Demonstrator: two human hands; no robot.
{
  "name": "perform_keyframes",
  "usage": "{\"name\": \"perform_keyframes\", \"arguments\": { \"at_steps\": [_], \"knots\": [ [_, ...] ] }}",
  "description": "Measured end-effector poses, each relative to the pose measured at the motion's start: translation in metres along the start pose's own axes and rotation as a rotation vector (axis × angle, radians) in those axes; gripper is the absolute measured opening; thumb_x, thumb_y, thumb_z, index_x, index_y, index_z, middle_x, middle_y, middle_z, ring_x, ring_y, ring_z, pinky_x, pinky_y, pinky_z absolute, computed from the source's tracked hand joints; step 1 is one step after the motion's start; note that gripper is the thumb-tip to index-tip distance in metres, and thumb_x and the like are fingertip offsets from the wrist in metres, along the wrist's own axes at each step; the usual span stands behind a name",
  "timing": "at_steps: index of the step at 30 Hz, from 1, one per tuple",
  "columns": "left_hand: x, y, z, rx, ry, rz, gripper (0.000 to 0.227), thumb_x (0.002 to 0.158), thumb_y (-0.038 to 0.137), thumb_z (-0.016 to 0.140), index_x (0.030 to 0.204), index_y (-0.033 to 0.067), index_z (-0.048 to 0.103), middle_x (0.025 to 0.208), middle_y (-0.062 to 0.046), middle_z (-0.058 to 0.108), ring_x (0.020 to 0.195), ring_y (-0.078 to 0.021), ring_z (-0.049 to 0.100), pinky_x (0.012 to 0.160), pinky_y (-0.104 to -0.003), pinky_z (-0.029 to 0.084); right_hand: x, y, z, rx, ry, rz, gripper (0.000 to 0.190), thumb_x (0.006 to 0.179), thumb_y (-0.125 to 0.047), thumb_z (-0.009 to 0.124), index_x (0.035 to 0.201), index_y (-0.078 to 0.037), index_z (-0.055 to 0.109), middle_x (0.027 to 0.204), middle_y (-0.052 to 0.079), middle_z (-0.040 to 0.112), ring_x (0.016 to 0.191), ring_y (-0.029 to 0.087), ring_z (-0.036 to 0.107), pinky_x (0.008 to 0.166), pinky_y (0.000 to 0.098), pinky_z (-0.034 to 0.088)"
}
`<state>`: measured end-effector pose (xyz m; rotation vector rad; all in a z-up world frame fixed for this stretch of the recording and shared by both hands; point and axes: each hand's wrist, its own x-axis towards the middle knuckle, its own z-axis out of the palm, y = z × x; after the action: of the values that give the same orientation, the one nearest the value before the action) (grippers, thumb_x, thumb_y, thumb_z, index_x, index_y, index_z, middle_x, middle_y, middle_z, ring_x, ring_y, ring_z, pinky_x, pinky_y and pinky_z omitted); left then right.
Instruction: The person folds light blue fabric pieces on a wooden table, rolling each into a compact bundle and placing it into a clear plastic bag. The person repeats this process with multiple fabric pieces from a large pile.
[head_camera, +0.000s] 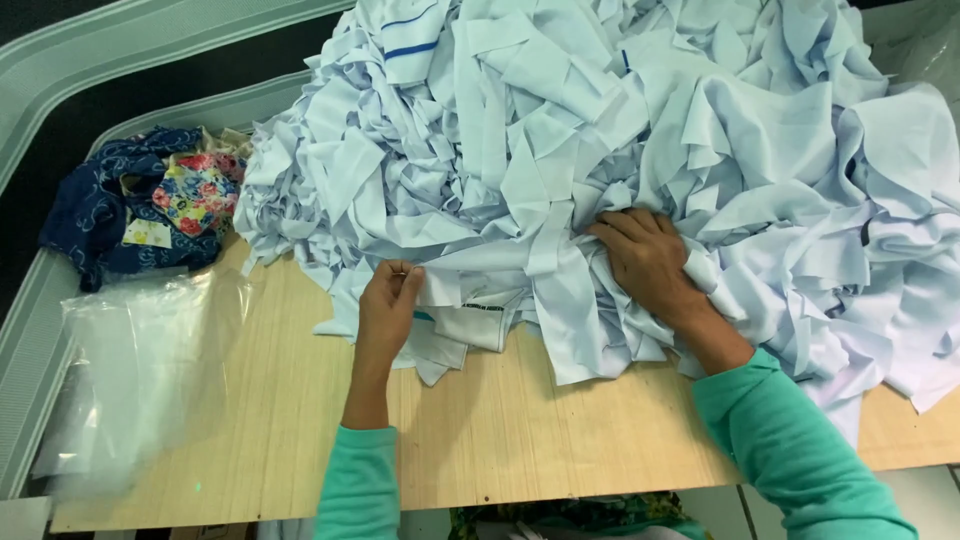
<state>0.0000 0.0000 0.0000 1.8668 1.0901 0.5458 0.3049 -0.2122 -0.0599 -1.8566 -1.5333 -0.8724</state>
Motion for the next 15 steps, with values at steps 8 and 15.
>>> {"name": "perform_keyframes", "arguments": {
  "at_steps": [8,15],
  "knots": [
    [0.012,-0.011,0.007,-0.066,0.071,0.008,0.021,0.103,0.026,0.066,0.110,0.0063,0.070,0.062,-0.006,0.063,0.056,-0.0142,0.056,0.050,-0.028,0.043,-0.005,-0.003,0.007,0.042,0.044,0.052,0.020,0.102,-0.013,0.063,0.104,-0.023,0.080,0.107,-0.002,0.076,0.097,0.019,0.069,0.081,0.0348,0.049],
    [-0.008,-0.030,0.050,0.423,0.456,0.917,0.026,0.097,0.019,0.069,0.123,0.0142,0.067,0.133,-0.014,0.056,0.128,-0.0332,0.058,0.105,-0.044,0.047,0.004,-0.018,-0.018,0.087,0.082,0.049,0.024,0.097,-0.005,0.064,0.104,-0.021,0.080,0.119,0.000,0.076,0.103,0.020,0.068,0.083,0.0347,0.048]
  ]
}}
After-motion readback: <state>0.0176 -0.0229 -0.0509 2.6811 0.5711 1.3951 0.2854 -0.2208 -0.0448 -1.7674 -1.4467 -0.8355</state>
